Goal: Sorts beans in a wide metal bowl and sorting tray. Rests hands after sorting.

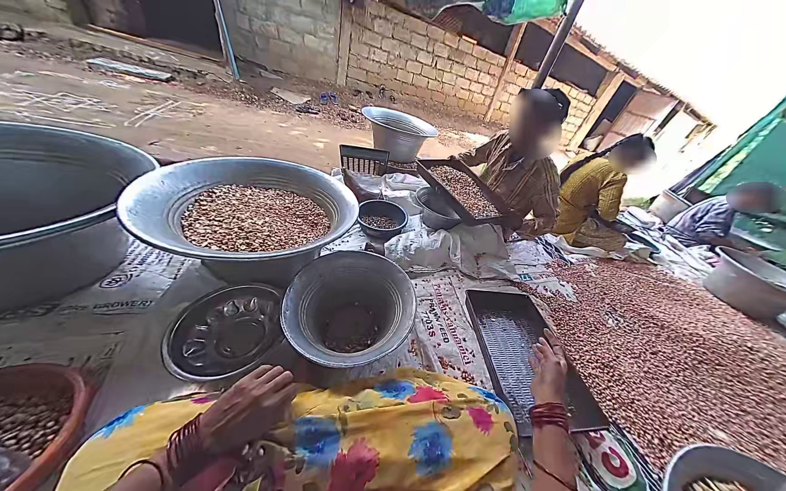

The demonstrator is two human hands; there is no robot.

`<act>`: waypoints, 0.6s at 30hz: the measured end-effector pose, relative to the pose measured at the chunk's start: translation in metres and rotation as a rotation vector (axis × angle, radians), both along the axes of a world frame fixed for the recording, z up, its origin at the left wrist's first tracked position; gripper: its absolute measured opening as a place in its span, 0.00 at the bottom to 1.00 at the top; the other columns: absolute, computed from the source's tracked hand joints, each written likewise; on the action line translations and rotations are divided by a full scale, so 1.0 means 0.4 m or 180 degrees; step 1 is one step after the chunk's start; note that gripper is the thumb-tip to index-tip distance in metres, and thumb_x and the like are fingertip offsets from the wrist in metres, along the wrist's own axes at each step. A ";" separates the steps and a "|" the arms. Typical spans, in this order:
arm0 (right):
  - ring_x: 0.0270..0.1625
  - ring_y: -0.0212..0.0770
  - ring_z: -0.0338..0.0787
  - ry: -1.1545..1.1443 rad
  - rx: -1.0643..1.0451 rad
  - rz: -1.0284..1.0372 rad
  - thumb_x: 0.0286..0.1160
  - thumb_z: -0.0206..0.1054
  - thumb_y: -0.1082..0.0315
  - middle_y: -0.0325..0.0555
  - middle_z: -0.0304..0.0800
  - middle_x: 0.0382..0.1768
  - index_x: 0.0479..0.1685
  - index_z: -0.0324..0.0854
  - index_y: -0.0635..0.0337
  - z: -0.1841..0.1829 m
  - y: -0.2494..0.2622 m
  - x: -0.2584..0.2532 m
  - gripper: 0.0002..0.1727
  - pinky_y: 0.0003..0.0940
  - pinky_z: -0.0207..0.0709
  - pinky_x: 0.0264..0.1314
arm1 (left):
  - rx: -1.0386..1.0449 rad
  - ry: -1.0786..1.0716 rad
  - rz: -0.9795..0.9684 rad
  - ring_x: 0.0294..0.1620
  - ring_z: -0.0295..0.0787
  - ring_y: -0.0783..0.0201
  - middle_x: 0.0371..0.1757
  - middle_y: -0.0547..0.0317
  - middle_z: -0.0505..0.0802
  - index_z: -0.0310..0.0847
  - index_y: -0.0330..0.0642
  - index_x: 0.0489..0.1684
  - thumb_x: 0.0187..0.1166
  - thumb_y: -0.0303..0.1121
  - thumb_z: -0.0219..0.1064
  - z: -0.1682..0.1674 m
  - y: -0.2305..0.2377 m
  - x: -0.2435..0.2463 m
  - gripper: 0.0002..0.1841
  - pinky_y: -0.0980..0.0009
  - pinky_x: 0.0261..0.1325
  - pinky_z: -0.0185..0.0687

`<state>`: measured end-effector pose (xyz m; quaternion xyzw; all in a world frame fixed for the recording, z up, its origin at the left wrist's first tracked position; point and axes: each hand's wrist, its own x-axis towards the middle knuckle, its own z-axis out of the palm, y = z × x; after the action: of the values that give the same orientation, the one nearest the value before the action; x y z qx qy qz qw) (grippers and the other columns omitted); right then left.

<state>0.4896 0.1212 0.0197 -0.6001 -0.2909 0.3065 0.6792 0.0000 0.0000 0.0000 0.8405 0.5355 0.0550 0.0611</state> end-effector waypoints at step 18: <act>0.70 0.64 0.85 0.1365 0.0617 0.0751 0.85 0.27 0.27 0.65 0.70 0.82 0.95 0.46 0.42 0.180 0.310 0.077 0.45 0.61 0.83 0.60 | -0.0991 -0.5220 0.0825 0.65 0.87 0.56 0.69 0.43 0.85 0.64 0.39 0.84 0.92 0.40 0.55 0.117 0.399 0.219 0.25 0.60 0.68 0.82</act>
<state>0.5203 0.2451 0.0915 -0.4154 -0.2363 0.4744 0.7392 0.0874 0.1594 0.0467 0.4484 0.4153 0.5799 0.5387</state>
